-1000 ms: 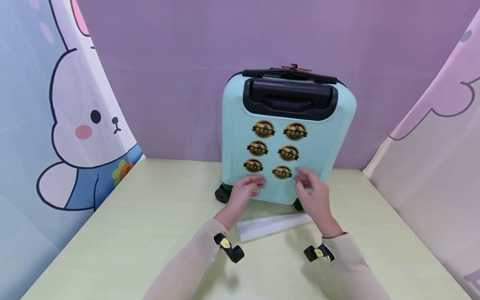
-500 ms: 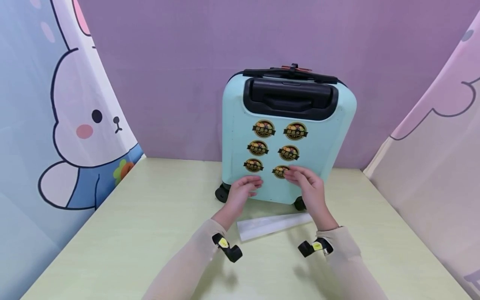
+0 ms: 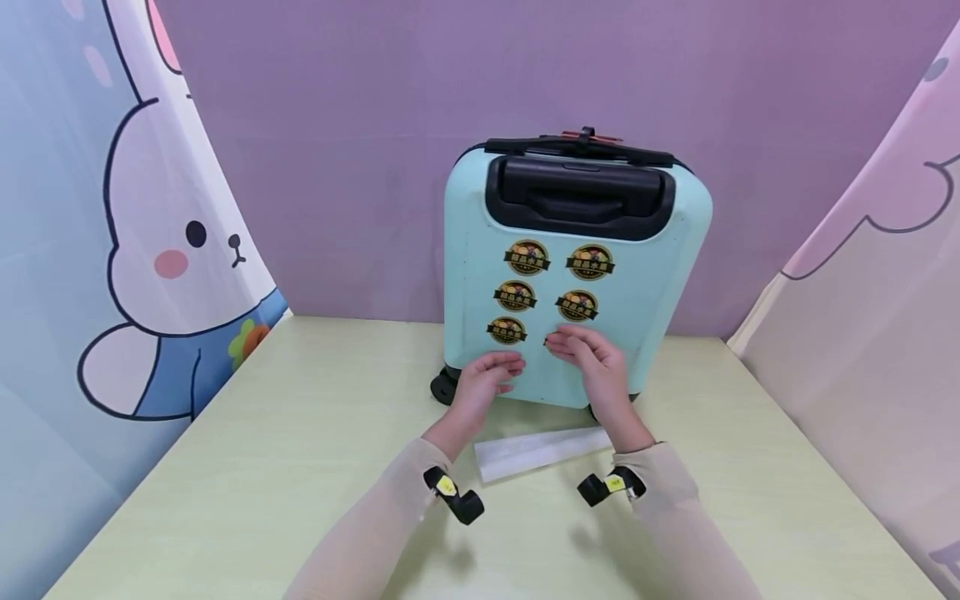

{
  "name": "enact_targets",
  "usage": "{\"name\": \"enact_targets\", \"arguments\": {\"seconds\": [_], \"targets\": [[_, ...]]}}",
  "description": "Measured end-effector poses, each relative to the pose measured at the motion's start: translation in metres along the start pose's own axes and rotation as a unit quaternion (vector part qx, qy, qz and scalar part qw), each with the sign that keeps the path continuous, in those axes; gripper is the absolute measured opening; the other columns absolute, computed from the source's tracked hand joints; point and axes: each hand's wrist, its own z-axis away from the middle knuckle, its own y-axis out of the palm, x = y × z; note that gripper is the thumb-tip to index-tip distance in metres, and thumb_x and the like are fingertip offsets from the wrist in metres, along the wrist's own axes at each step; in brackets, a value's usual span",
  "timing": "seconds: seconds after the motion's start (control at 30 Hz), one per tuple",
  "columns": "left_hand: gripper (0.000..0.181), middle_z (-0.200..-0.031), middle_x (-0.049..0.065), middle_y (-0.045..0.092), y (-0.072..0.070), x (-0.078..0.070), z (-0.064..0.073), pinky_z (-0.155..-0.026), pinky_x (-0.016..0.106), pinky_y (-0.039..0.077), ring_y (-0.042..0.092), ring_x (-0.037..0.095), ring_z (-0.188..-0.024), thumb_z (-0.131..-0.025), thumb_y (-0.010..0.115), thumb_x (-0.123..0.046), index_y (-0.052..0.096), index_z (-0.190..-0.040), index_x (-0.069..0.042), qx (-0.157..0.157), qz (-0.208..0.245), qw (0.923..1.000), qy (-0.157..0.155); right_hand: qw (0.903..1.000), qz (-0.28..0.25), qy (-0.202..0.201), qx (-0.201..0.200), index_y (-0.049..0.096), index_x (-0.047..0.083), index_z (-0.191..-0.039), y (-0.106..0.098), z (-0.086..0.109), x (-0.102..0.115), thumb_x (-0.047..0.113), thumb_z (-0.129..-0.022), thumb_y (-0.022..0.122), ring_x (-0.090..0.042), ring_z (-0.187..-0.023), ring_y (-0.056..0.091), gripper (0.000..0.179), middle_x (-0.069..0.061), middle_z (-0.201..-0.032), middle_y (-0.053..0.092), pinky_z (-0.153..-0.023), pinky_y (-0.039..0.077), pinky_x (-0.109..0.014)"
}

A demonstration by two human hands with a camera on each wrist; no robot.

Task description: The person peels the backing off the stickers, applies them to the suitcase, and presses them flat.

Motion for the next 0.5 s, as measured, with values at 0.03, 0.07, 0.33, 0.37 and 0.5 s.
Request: {"name": "enact_targets", "arguments": {"seconds": [0.03, 0.07, 0.33, 0.37, 0.5], "targets": [[0.031, -0.122, 0.018, 0.067, -0.0003, 0.0005, 0.0001, -0.095, 0.046, 0.051, 0.062, 0.029, -0.115, -0.097, 0.05, 0.0, 0.062, -0.125, 0.006, -0.001, 0.0, 1.0, 0.0, 1.0, 0.001, 0.003, 0.001, 0.059, -0.018, -0.12, 0.0014, 0.0, -0.0007, 0.005, -0.103, 0.05, -0.018, -0.095, 0.071, 0.03, -0.03, -0.109, 0.067, -0.09, 0.056, -0.035], [0.031, -0.122, 0.018, 0.067, -0.0008, 0.001, 0.0001, -0.095, 0.045, 0.051, 0.062, 0.03, -0.115, -0.097, 0.05, -0.001, 0.062, -0.125, 0.006, -0.001, -0.001, 1.0, 0.0, 1.0, 0.003, 0.007, 0.003, 0.059, -0.017, -0.12, 0.0027, 0.0002, -0.0014, 0.005, -0.103, 0.05, -0.018, -0.095, 0.071, 0.03, -0.032, -0.109, 0.067, -0.09, 0.056, -0.035], [0.03, -0.122, 0.018, 0.067, -0.0033, 0.0041, 0.0003, -0.094, 0.042, 0.052, 0.062, 0.03, -0.115, -0.099, 0.049, -0.002, 0.062, -0.125, 0.006, -0.003, -0.004, 1.0, -0.003, 0.9982, 0.02, 0.046, 0.033, 0.058, -0.013, -0.126, 0.0045, 0.0067, -0.0066, 0.009, -0.104, 0.049, -0.014, -0.101, 0.069, 0.032, -0.031, -0.117, 0.064, -0.094, 0.054, -0.033], [0.03, -0.122, 0.018, 0.067, -0.0035, 0.0039, 0.0002, -0.094, 0.042, 0.052, 0.062, 0.029, -0.115, -0.099, 0.049, -0.002, 0.063, -0.125, 0.006, -0.003, -0.005, 1.0, -0.003, 0.998, 0.018, 0.049, 0.036, 0.058, -0.013, -0.127, 0.0038, 0.0074, -0.007, 0.01, -0.104, 0.049, -0.014, -0.102, 0.069, 0.033, -0.03, -0.117, 0.065, -0.094, 0.053, -0.033], [0.03, -0.122, 0.017, 0.067, -0.0044, 0.0026, 0.0002, -0.094, 0.041, 0.052, 0.062, 0.029, -0.115, -0.098, 0.049, -0.001, 0.063, -0.124, 0.006, -0.007, -0.007, 0.9999, -0.003, 0.9971, -0.006, 0.064, 0.041, 0.056, -0.014, -0.129, -0.0008, 0.0092, -0.0081, 0.012, -0.105, 0.05, -0.015, -0.103, 0.068, 0.036, -0.022, -0.116, 0.068, -0.095, 0.053, -0.034]]}}
